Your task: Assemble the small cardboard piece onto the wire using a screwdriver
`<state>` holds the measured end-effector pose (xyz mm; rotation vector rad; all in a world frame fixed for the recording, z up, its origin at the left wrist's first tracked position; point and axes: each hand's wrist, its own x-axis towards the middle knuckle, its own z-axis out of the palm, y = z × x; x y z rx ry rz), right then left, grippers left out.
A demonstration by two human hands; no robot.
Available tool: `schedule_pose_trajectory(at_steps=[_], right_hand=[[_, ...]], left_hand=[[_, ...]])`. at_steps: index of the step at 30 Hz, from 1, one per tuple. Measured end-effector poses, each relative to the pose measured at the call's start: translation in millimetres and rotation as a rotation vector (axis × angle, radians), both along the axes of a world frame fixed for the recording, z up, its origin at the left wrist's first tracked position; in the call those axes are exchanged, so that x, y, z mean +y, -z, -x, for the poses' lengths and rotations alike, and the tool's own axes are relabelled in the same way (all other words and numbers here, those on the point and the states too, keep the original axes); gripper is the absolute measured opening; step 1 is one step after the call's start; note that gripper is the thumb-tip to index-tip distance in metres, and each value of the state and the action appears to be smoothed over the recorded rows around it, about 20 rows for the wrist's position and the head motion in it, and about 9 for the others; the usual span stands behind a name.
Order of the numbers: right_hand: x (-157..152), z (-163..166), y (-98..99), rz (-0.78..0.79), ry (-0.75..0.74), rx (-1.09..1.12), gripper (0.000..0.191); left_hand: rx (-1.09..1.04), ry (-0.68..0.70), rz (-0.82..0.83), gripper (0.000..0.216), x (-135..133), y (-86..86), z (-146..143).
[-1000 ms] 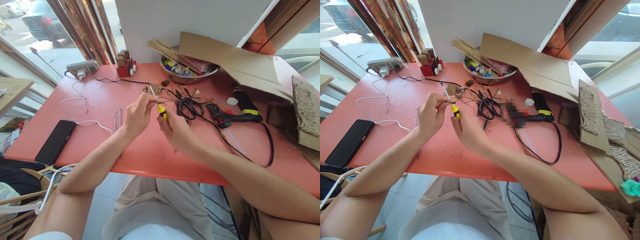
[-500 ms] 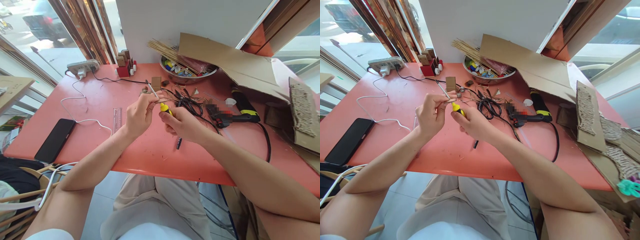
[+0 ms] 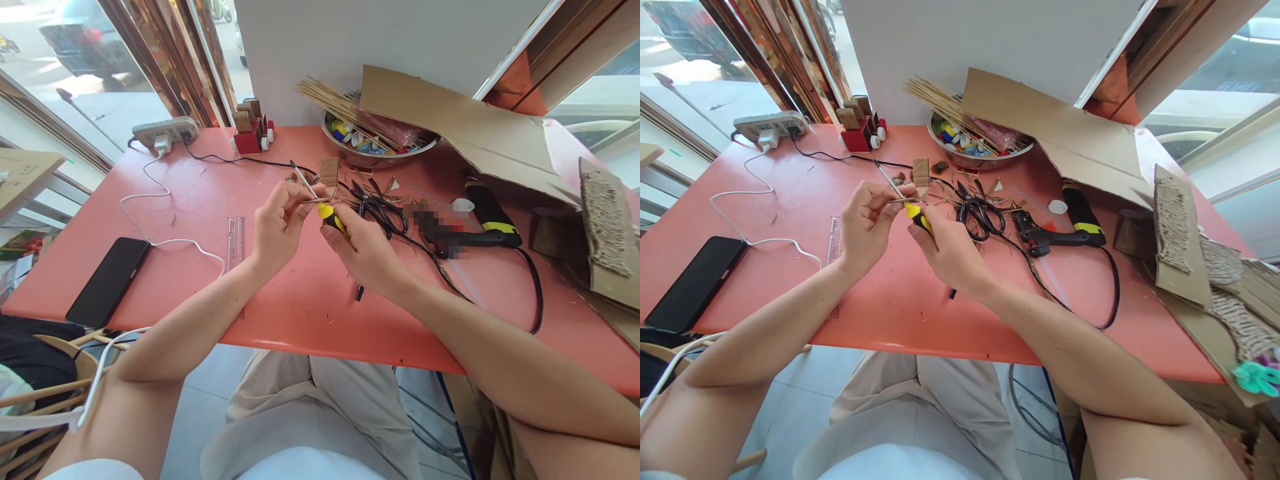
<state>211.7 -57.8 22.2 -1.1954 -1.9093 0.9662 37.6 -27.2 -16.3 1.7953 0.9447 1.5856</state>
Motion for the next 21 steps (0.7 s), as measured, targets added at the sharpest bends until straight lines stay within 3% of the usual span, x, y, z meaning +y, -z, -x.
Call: schedule_pose_trajectory(at_steps=[4,7,11,16,21], right_hand=[[3.1,-6.5,1.0,-0.144,0.057,-0.12,0.015],[8.5,-14.6,1.4,-0.266,0.093,-0.251,0.021],[11.4,-23.2,0.3,-0.355,0.089,-0.393,0.031],[5.7,-25.0,-5.2,-0.326,-0.009,-0.378,0.04],[4.1,-20.9,-13.4,-0.19,-0.068,-0.152,0.05]], left_hand=[[-0.128,0.034,0.037,0.047,8.9,-7.9,8.0],[-0.203,0.139,0.306,0.051,10.3,-14.4,11.9],[-0.23,0.437,0.685,0.043,5.6,-23.7,13.6],[-0.257,0.629,0.773,0.031,0.8,-30.6,12.3],[-0.265,0.704,0.81,0.044,-1.3,-36.1,11.0]])
